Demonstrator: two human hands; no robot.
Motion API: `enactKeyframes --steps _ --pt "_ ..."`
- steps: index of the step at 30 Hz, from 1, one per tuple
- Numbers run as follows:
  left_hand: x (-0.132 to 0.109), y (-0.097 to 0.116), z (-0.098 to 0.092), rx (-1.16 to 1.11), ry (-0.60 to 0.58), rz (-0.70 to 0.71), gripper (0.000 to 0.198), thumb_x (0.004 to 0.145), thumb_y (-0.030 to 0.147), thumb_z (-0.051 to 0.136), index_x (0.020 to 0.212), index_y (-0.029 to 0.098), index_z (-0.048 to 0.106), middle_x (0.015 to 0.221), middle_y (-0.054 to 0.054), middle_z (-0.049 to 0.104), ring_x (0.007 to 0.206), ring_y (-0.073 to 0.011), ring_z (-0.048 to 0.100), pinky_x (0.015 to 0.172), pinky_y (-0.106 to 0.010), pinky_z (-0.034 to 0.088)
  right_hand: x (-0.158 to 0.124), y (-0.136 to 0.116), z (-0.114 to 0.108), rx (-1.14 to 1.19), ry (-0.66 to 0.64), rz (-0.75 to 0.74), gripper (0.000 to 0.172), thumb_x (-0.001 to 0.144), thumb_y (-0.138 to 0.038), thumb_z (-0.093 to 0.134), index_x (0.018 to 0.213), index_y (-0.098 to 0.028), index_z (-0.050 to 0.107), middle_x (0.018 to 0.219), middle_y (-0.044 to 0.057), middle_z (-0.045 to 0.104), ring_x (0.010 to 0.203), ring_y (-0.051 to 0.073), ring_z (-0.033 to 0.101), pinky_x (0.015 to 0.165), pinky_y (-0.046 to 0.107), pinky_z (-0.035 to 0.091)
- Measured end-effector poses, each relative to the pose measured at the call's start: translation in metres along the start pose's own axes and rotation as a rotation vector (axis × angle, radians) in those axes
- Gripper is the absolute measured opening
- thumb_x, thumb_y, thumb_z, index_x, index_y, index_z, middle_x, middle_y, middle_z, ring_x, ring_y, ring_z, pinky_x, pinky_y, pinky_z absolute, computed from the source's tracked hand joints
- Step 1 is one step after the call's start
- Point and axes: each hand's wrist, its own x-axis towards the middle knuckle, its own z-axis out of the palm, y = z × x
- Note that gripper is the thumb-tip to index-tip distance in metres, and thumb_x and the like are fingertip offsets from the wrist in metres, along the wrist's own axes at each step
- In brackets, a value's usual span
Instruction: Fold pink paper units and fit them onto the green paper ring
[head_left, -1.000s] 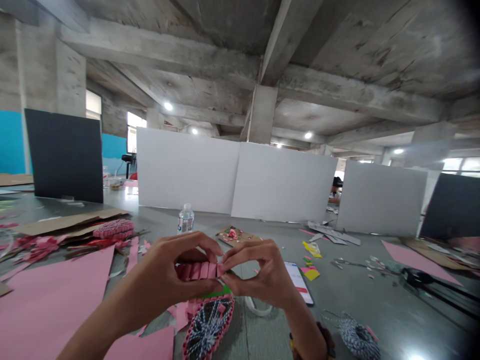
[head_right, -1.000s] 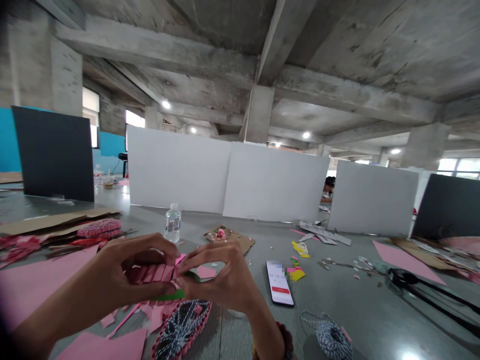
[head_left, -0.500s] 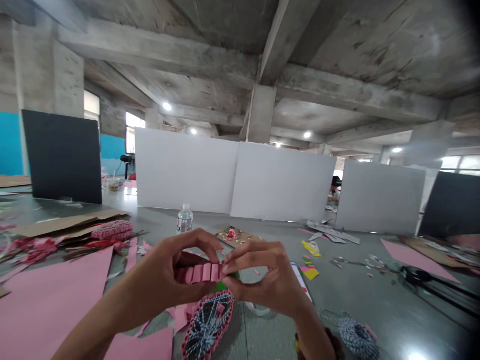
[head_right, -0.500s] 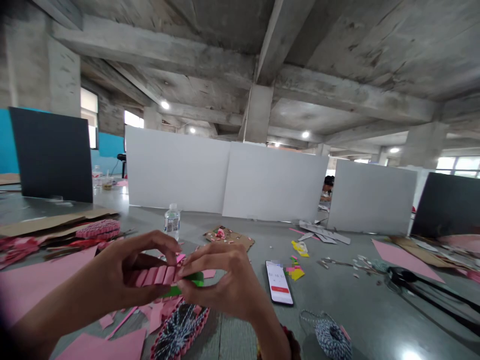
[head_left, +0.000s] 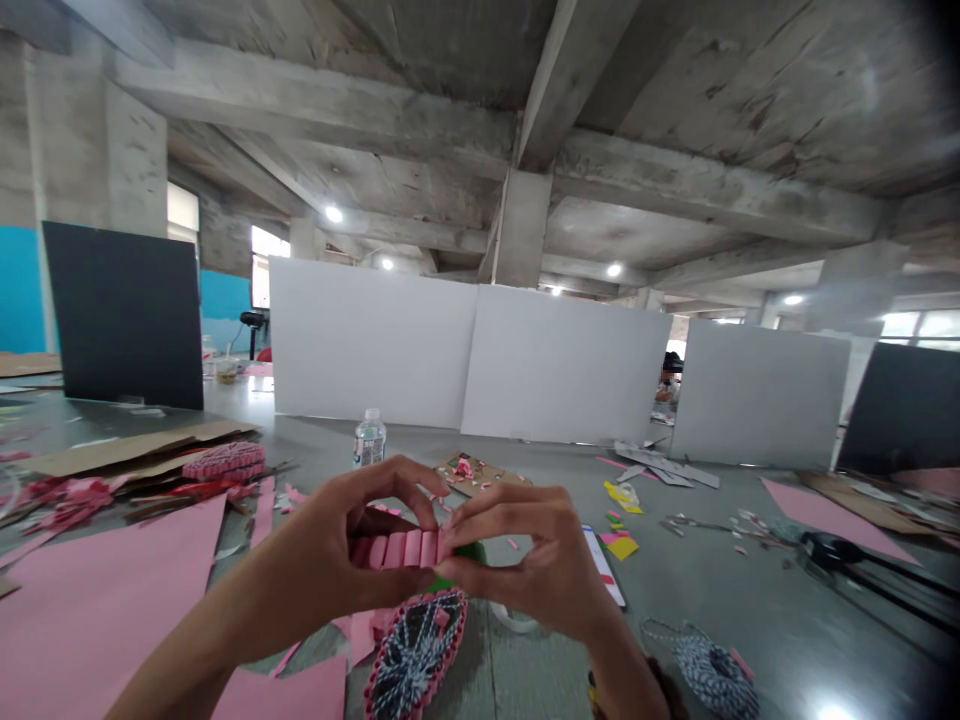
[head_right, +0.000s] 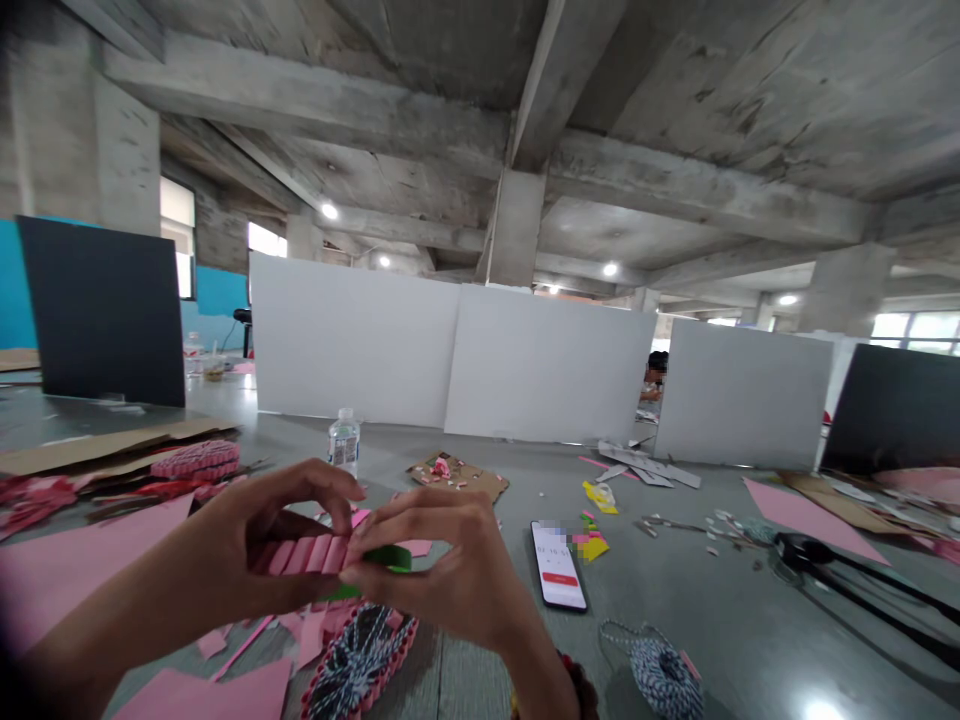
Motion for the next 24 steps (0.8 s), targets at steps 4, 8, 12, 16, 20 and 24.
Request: enactKeyframes --steps 4,8,12,16,20,24 --pt "-0.001 -0.001 -0.001 -0.016 0.004 -0.024 0.042 0.072 0.032 0.075 0.110 0.021 0.061 0.088 -0.003 0.065 0.073 -0.0155 0.064 0.053 -0.018 0.050 -0.001 0.000 0.001 0.042 0.023 -0.024 0.044 0.064 -0.002 0.082 0.095 -0.033 0.076 0.091 -0.004 0.076 0.082 0.019 0.072 0.083 0.030 0.057" --pt "-0.001 -0.006 -0.001 -0.020 -0.007 -0.018 0.045 0.074 0.033 0.075 0.114 0.021 0.059 0.091 -0.003 0.063 0.066 -0.0121 0.059 0.050 -0.017 0.048 -0.002 0.003 0.004 0.117 0.040 -0.009 0.039 0.064 -0.001 0.083 0.089 -0.030 0.077 0.085 -0.004 0.076 0.079 0.020 0.073 0.081 0.030 0.057" --pt "0.001 -0.010 -0.001 -0.048 -0.005 0.022 0.046 0.074 0.033 0.075 0.115 0.023 0.057 0.097 -0.003 0.060 0.068 -0.0116 0.058 0.053 -0.017 0.048 -0.001 0.010 0.008 0.109 0.076 -0.018 0.037 0.062 -0.001 0.084 0.087 -0.028 0.077 0.086 -0.003 0.076 0.078 0.019 0.073 0.081 0.029 0.057" --pt "0.003 -0.011 -0.004 -0.057 -0.009 -0.004 0.048 0.076 0.035 0.075 0.117 0.026 0.053 0.099 -0.002 0.057 0.071 -0.0116 0.056 0.053 -0.016 0.047 0.000 0.014 0.008 0.085 0.091 -0.049 0.038 0.061 0.000 0.085 0.087 -0.027 0.078 0.088 -0.002 0.076 0.083 0.019 0.072 0.082 0.027 0.056" --pt "0.005 -0.013 -0.009 -0.057 0.028 -0.031 0.051 0.075 0.038 0.076 0.118 0.027 0.051 0.100 -0.001 0.055 0.061 -0.0069 0.047 0.048 -0.015 0.043 0.001 0.013 0.005 0.098 0.035 0.008 0.043 0.061 -0.006 0.087 0.094 -0.032 0.078 0.099 -0.001 0.075 0.093 0.022 0.071 0.089 0.030 0.054" --pt "0.008 -0.015 -0.012 -0.067 0.051 -0.042 0.055 0.075 0.039 0.076 0.122 0.027 0.049 0.101 -0.001 0.055 0.060 -0.0060 0.042 0.050 -0.016 0.046 0.003 0.011 0.003 0.103 0.046 0.101 0.032 0.071 -0.013 0.083 0.093 -0.035 0.077 0.104 -0.002 0.074 0.098 0.023 0.069 0.093 0.033 0.053"
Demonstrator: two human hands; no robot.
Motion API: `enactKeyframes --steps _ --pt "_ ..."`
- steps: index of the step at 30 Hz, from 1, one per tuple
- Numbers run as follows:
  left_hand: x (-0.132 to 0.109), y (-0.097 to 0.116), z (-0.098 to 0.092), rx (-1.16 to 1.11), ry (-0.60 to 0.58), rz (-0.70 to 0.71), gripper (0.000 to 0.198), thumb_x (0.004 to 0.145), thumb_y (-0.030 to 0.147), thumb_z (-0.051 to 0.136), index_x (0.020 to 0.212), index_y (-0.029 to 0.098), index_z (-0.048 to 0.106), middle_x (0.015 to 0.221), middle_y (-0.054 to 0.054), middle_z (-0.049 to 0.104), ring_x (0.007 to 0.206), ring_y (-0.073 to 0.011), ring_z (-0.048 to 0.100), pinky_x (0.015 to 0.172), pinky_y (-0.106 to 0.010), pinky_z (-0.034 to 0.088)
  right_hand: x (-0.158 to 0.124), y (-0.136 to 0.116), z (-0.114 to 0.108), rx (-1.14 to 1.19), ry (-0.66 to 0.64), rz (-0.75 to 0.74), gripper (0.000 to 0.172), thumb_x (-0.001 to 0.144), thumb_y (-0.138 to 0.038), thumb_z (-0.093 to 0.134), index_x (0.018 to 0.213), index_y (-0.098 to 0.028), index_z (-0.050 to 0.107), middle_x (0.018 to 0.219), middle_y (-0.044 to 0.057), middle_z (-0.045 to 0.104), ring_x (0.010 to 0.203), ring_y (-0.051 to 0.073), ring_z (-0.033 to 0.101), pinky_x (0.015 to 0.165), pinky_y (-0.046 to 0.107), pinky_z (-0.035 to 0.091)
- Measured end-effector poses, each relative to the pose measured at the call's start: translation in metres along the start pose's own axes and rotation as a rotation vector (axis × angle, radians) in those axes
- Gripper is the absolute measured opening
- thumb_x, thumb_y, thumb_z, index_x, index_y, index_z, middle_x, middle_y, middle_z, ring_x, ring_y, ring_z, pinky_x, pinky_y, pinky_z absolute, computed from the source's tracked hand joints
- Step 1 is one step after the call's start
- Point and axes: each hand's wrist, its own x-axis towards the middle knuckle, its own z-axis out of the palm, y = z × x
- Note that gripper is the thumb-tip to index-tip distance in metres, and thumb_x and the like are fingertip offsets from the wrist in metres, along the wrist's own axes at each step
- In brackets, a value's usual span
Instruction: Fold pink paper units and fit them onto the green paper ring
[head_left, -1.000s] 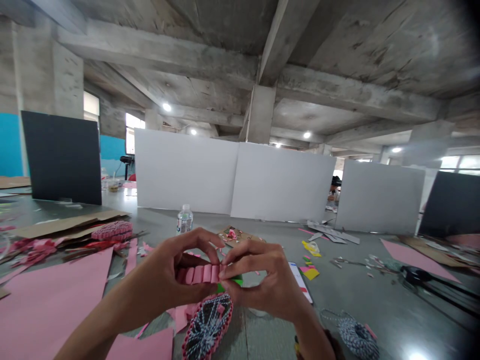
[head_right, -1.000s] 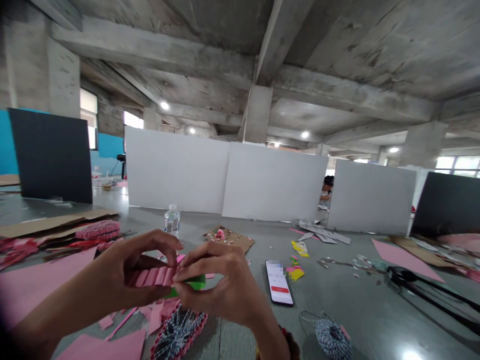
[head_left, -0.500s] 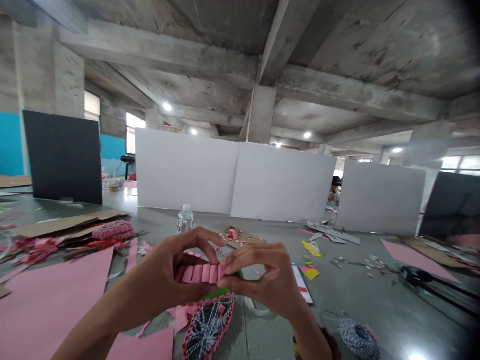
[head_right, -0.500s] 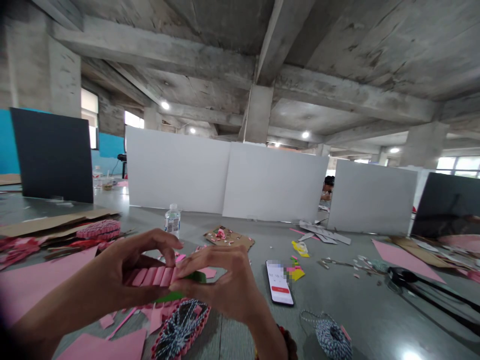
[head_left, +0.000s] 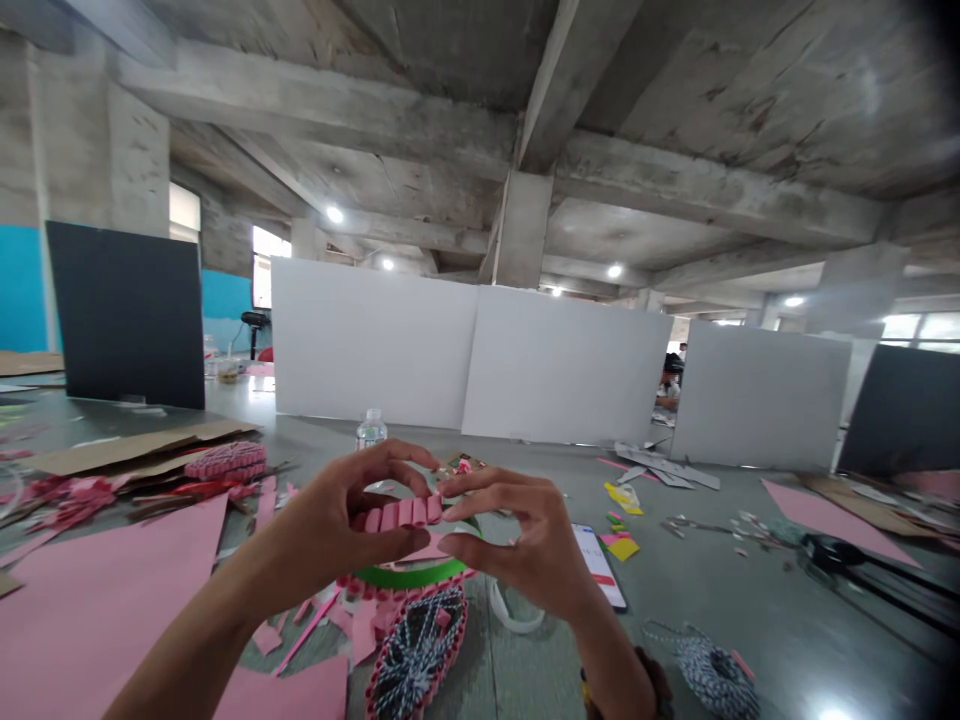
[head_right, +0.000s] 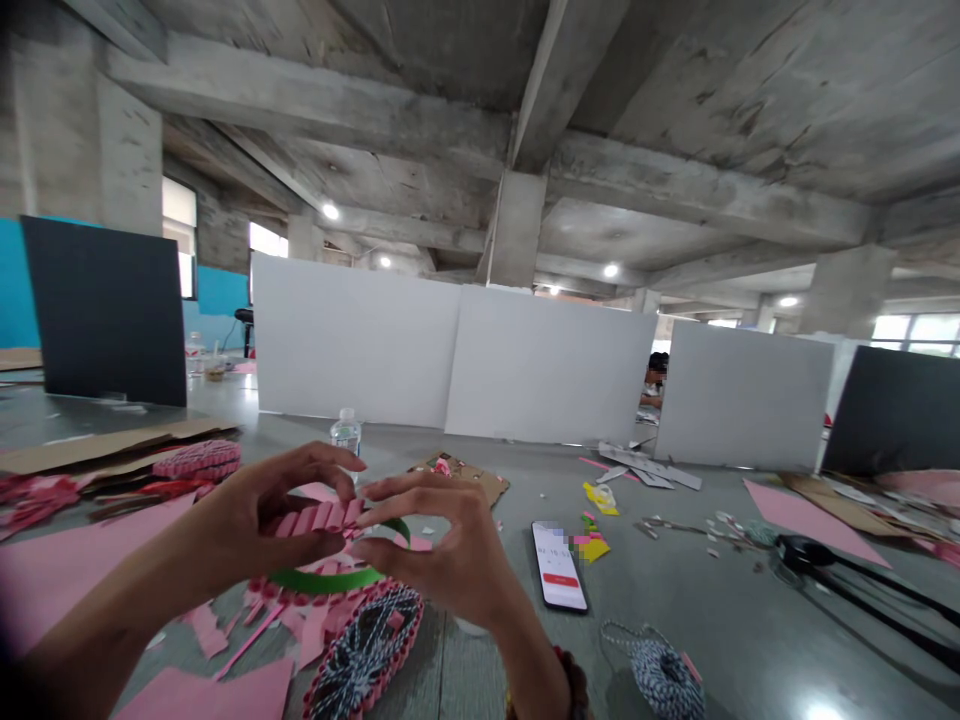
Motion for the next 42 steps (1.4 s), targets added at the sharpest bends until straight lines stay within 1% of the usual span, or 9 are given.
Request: enactKeyframes --steps 4,8,17,22,24,27,33,37,42 --pt "0.001 -0.001 -0.001 0.013 0.035 -0.023 0.061 0.074 0.040 0.077 0.125 0.028 0.046 0.097 0.000 0.054 0.057 -0.0053 0.039 0.047 -0.015 0.044 0.001 0.000 0.002 0.025 0.024 0.072 0.022 0.072 -0.015 0.081 0.088 -0.030 0.077 0.099 0.000 0.074 0.096 0.023 0.069 0.090 0.037 0.053" --pt "0.004 -0.002 0.000 0.022 0.008 -0.025 0.061 0.075 0.039 0.076 0.127 0.028 0.044 0.095 0.001 0.054 0.057 -0.0058 0.039 0.048 -0.016 0.042 0.002 0.004 0.004 0.055 0.020 0.101 0.017 0.075 -0.016 0.079 0.087 -0.028 0.076 0.098 0.002 0.074 0.096 0.022 0.069 0.088 0.036 0.054" --pt "0.005 0.002 0.011 0.053 0.107 -0.023 0.058 0.071 0.040 0.077 0.121 0.026 0.051 0.092 0.001 0.054 0.058 -0.0063 0.041 0.049 -0.018 0.034 0.002 0.010 0.009 -0.071 0.036 0.008 0.015 0.076 -0.011 0.074 0.084 -0.023 0.076 0.088 0.000 0.075 0.089 0.018 0.071 0.087 0.028 0.053" --pt "0.008 -0.005 0.005 0.053 0.047 -0.035 0.062 0.071 0.041 0.078 0.125 0.027 0.049 0.093 0.000 0.053 0.062 -0.0078 0.046 0.051 -0.019 0.039 0.001 0.008 0.004 -0.151 -0.028 -0.044 0.024 0.078 -0.011 0.073 0.091 -0.032 0.076 0.094 -0.003 0.075 0.092 0.018 0.070 0.092 0.029 0.052" --pt "0.009 -0.007 0.002 0.056 0.033 -0.031 0.062 0.073 0.042 0.077 0.127 0.028 0.048 0.092 0.000 0.054 0.063 -0.0089 0.048 0.052 -0.019 0.042 0.001 0.006 0.001 -0.149 -0.058 0.010 0.030 0.079 -0.013 0.073 0.099 -0.034 0.074 0.101 -0.003 0.074 0.096 0.019 0.069 0.092 0.031 0.053" --pt "0.010 -0.009 0.000 0.023 0.038 -0.007 0.063 0.074 0.042 0.076 0.128 0.028 0.047 0.091 0.000 0.056 0.071 -0.0130 0.055 0.058 -0.022 0.048 0.000 0.005 -0.002 -0.099 -0.029 0.119 0.029 0.080 -0.018 0.073 0.106 -0.030 0.072 0.104 -0.001 0.074 0.094 0.019 0.069 0.086 0.031 0.056" --pt "0.012 -0.009 0.000 -0.064 0.015 -0.008 0.061 0.073 0.039 0.078 0.125 0.025 0.049 0.089 0.000 0.057 0.071 -0.0126 0.057 0.064 -0.025 0.053 0.002 0.010 0.001 0.059 0.007 0.160 0.005 0.081 -0.020 0.073 0.086 -0.021 0.074 0.095 0.002 0.075 0.093 0.017 0.069 0.085 0.027 0.055" --pt "0.012 -0.009 0.002 -0.084 -0.012 -0.009 0.060 0.073 0.037 0.078 0.124 0.025 0.049 0.090 0.000 0.058 0.069 -0.0114 0.057 0.064 -0.024 0.054 0.002 0.013 0.005 0.062 0.034 0.145 0.008 0.079 -0.015 0.073 0.083 -0.021 0.075 0.091 0.002 0.075 0.089 0.017 0.070 0.082 0.028 0.056" --pt "0.015 -0.010 0.007 -0.074 0.031 0.007 0.056 0.071 0.038 0.078 0.119 0.024 0.054 0.086 0.000 0.059 0.069 -0.0121 0.057 0.062 -0.024 0.053 0.003 0.013 0.007 -0.023 0.051 0.088 0.017 0.076 -0.008 0.072 0.082 -0.022 0.077 0.087 0.002 0.075 0.086 0.017 0.070 0.084 0.030 0.055"
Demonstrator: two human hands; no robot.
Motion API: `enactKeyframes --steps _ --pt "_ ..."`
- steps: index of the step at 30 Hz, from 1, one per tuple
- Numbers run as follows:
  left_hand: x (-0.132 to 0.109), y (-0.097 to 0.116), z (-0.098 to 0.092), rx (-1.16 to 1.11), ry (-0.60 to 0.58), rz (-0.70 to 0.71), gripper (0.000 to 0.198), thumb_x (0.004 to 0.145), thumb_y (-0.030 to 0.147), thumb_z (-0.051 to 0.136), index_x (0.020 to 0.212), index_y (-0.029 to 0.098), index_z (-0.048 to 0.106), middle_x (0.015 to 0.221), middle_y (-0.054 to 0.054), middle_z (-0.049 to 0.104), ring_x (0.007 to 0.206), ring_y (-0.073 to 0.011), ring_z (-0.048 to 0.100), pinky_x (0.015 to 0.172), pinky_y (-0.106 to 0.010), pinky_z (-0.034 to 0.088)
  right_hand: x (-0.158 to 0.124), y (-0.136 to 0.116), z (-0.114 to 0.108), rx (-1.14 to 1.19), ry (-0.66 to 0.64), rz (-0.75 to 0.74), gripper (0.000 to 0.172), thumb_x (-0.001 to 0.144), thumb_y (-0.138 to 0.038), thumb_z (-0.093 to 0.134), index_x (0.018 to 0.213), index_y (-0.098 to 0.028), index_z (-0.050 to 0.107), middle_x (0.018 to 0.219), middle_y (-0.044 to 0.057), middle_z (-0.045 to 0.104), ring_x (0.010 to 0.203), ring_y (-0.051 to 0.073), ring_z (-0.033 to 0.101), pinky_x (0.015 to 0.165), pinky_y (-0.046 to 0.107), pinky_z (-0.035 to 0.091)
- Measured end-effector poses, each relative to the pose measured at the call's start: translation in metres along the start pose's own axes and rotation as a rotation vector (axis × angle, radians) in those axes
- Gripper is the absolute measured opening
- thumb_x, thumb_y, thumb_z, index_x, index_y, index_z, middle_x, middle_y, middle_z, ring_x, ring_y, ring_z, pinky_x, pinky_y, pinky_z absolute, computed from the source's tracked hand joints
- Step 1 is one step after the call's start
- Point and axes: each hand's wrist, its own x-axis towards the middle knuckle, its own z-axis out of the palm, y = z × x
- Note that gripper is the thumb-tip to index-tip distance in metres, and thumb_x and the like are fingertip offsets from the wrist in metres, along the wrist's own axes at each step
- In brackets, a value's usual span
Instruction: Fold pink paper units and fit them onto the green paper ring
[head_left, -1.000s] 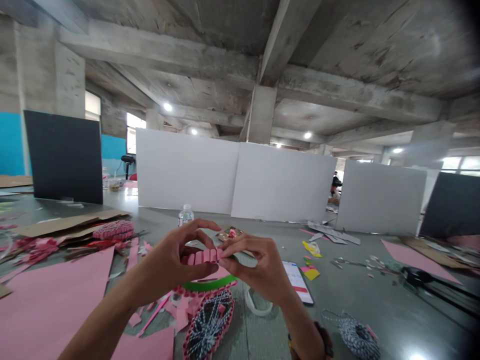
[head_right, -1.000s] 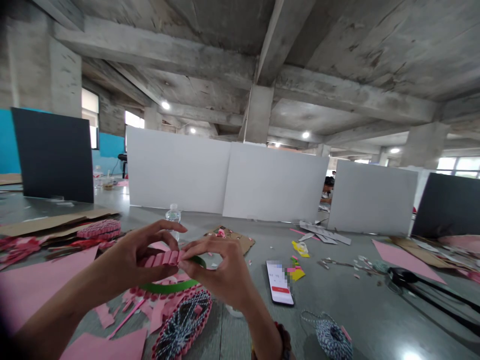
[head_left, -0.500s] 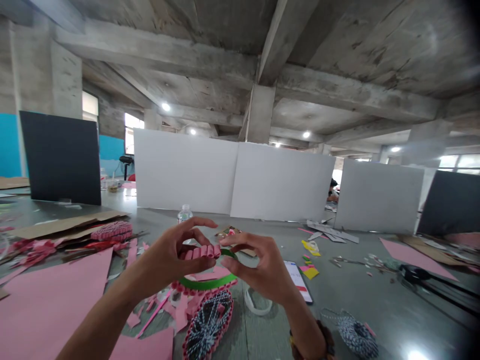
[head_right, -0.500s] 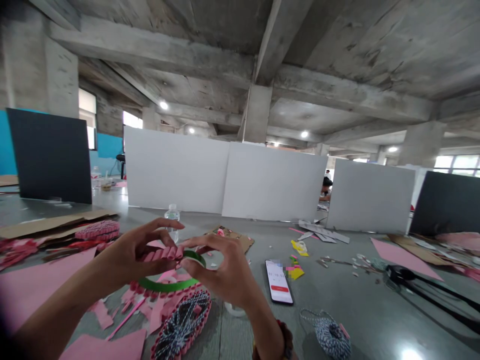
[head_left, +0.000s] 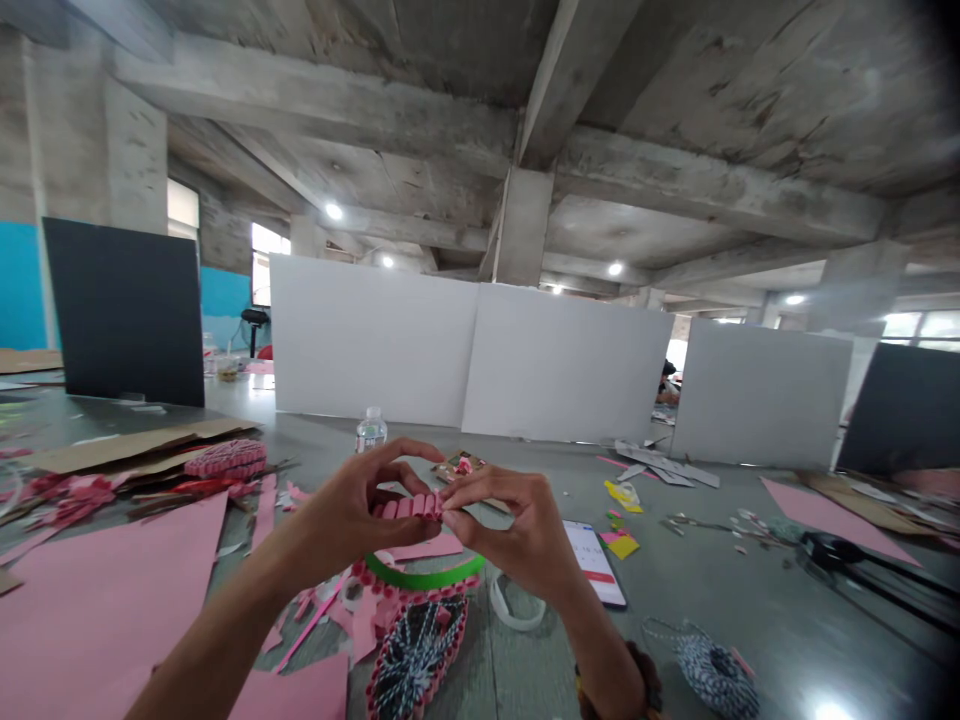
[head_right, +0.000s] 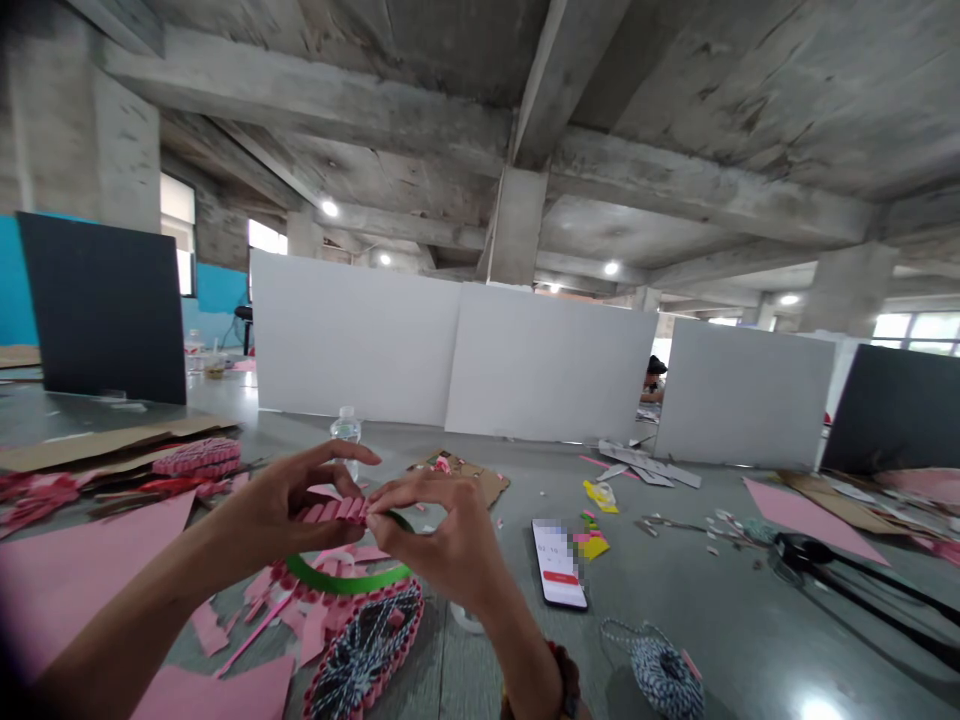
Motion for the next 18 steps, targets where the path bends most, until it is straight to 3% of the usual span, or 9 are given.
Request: enactKeyframes --steps 8,13,18 --pt "0.0003 0.0016 -0.0015 -0.004 0.025 0.007 0.057 0.072 0.039 0.077 0.121 0.022 0.053 0.087 -0.001 0.060 0.074 -0.0149 0.061 0.068 -0.027 0.054 0.0005 -0.0026 -0.0087 0.009 -0.040 0.008 0.006 0.084 -0.019 0.071 0.087 -0.022 0.077 0.092 0.003 0.075 0.092 0.017 0.069 0.086 0.030 0.054" --pt "0.0002 0.0022 -0.0017 -0.024 0.030 0.010 0.053 0.072 0.037 0.077 0.117 0.022 0.054 0.087 0.000 0.060 0.073 -0.0137 0.060 0.069 -0.027 0.054 0.0012 -0.0029 -0.0079 -0.010 -0.059 0.015 0.019 0.091 -0.024 0.064 0.108 -0.026 0.073 0.105 0.004 0.073 0.092 0.016 0.069 0.083 0.030 0.056" --pt "0.0015 0.0015 -0.0014 -0.020 0.034 0.013 0.052 0.071 0.037 0.077 0.115 0.022 0.056 0.087 -0.001 0.062 0.077 -0.0160 0.062 0.072 -0.029 0.055 0.0032 -0.0055 -0.0052 -0.077 -0.094 -0.082 0.017 0.088 -0.018 0.067 0.099 -0.027 0.075 0.099 0.001 0.074 0.098 0.016 0.068 0.093 0.033 0.052"
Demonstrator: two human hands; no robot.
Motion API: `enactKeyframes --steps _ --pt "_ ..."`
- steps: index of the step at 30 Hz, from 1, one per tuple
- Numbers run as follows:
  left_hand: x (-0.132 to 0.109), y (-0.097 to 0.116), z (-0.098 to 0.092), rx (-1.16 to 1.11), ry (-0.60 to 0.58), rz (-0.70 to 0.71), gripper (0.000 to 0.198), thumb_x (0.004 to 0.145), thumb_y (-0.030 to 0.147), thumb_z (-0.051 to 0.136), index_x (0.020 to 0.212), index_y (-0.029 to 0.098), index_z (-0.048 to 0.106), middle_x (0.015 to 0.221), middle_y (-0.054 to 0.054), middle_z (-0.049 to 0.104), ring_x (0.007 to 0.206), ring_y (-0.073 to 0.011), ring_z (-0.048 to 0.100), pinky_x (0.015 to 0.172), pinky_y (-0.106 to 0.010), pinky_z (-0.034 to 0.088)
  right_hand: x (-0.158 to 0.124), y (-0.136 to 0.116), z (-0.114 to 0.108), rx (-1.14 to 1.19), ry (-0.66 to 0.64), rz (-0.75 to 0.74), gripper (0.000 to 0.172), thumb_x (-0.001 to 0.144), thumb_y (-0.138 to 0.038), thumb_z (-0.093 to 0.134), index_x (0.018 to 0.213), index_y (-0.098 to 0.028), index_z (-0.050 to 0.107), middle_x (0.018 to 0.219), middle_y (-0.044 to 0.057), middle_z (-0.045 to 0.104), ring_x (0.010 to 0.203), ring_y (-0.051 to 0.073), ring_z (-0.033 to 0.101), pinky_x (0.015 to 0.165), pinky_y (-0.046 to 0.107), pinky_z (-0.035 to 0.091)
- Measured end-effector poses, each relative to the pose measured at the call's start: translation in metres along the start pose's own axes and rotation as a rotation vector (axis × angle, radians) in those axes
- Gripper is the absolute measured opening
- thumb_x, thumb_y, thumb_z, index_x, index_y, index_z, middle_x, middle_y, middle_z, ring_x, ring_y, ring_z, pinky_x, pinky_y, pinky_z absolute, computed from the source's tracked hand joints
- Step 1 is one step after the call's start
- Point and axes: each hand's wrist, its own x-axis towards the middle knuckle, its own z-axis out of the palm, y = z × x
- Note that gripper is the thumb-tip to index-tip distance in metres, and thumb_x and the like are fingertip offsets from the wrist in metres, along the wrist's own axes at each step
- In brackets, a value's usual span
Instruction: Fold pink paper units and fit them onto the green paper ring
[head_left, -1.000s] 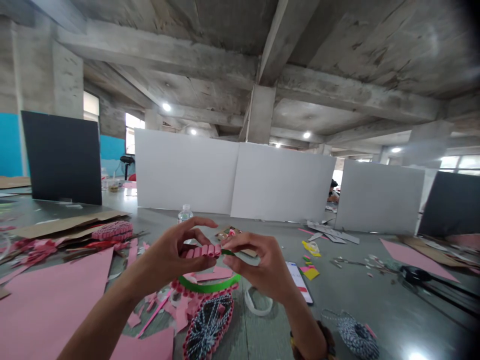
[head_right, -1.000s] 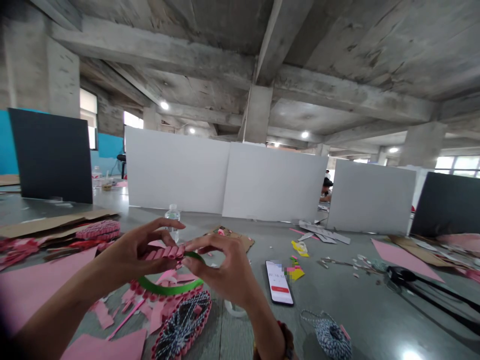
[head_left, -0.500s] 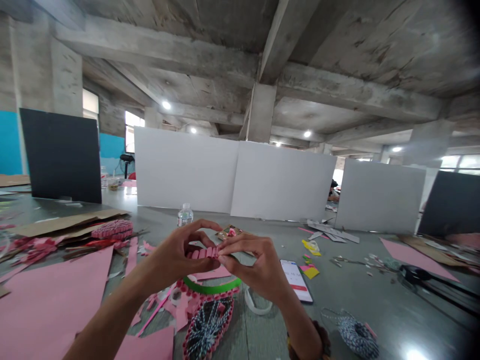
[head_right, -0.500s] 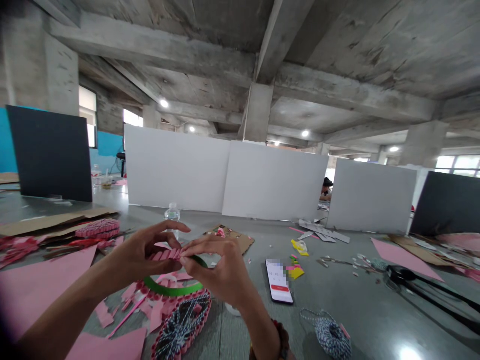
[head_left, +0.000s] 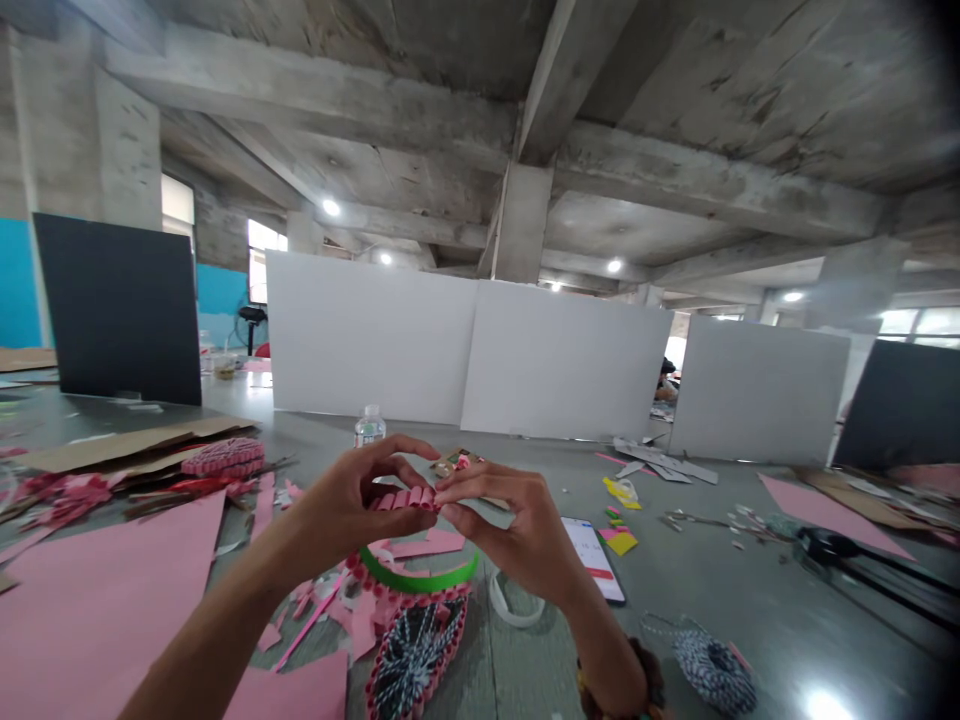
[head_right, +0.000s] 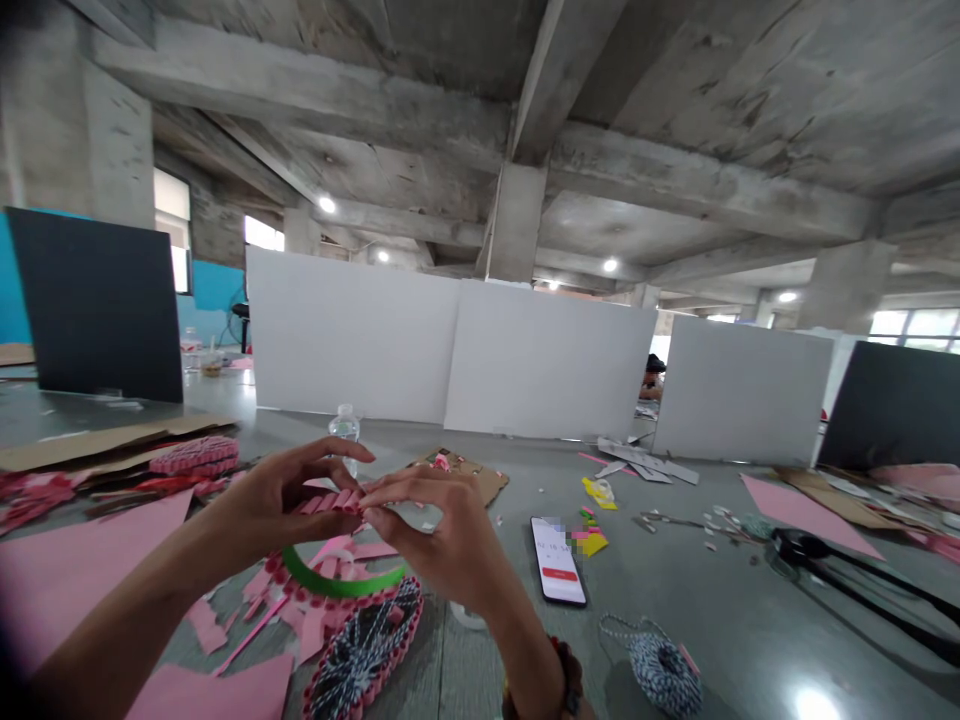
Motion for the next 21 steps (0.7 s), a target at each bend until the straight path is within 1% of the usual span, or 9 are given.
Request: enactKeyframes --steps 4,9,12,15,17,21 --pt "0.0008 -0.0004 -0.0014 0.032 0.007 0.010 0.050 0.070 0.039 0.077 0.113 0.022 0.058 0.086 -0.001 0.062 0.075 -0.0157 0.061 0.068 -0.027 0.053 -0.0012 0.0029 -0.0011 -0.011 -0.006 0.005 0.014 0.086 -0.017 0.069 0.094 -0.026 0.075 0.096 0.001 0.075 0.094 0.016 0.069 0.091 0.033 0.053" --pt "0.0011 0.0001 -0.0015 0.046 0.001 0.014 0.052 0.071 0.041 0.077 0.114 0.021 0.057 0.088 -0.002 0.061 0.075 -0.0157 0.061 0.067 -0.027 0.053 -0.0032 0.0042 -0.0016 -0.017 -0.016 0.013 0.022 0.081 -0.016 0.073 0.100 -0.027 0.075 0.104 0.001 0.073 0.100 0.017 0.067 0.094 0.034 0.052" --pt "0.0001 0.0004 -0.0010 0.039 0.000 0.019 0.051 0.071 0.040 0.078 0.113 0.021 0.058 0.089 -0.002 0.060 0.077 -0.0168 0.062 0.069 -0.028 0.054 -0.0041 0.0047 -0.0018 0.036 -0.006 0.062 0.028 0.080 -0.017 0.074 0.106 -0.026 0.073 0.107 0.002 0.071 0.102 0.018 0.066 0.091 0.032 0.054" --pt "-0.0012 0.0001 -0.0011 0.028 0.000 0.019 0.051 0.072 0.039 0.078 0.115 0.022 0.057 0.091 -0.003 0.061 0.081 -0.0179 0.063 0.071 -0.028 0.055 -0.0049 0.0064 -0.0014 0.103 -0.003 0.140 0.033 0.079 -0.019 0.074 0.112 -0.025 0.070 0.106 0.002 0.072 0.096 0.017 0.068 0.087 0.030 0.056" --pt "-0.0016 -0.0003 -0.0012 0.030 -0.006 0.015 0.051 0.072 0.039 0.077 0.115 0.022 0.056 0.091 -0.002 0.061 0.081 -0.0177 0.063 0.071 -0.028 0.056 -0.0048 0.0075 -0.0005 0.136 -0.004 0.175 0.029 0.081 -0.021 0.073 0.110 -0.023 0.070 0.102 0.002 0.073 0.094 0.017 0.069 0.087 0.030 0.056" --pt "-0.0009 -0.0009 -0.0007 0.033 -0.022 0.026 0.051 0.072 0.039 0.077 0.114 0.021 0.056 0.088 -0.003 0.061 0.079 -0.0178 0.064 0.073 -0.030 0.057 -0.0033 0.0081 0.0012 0.171 0.010 0.180 0.020 0.082 -0.022 0.071 0.102 -0.021 0.071 0.096 0.002 0.074 0.091 0.016 0.070 0.084 0.029 0.057"
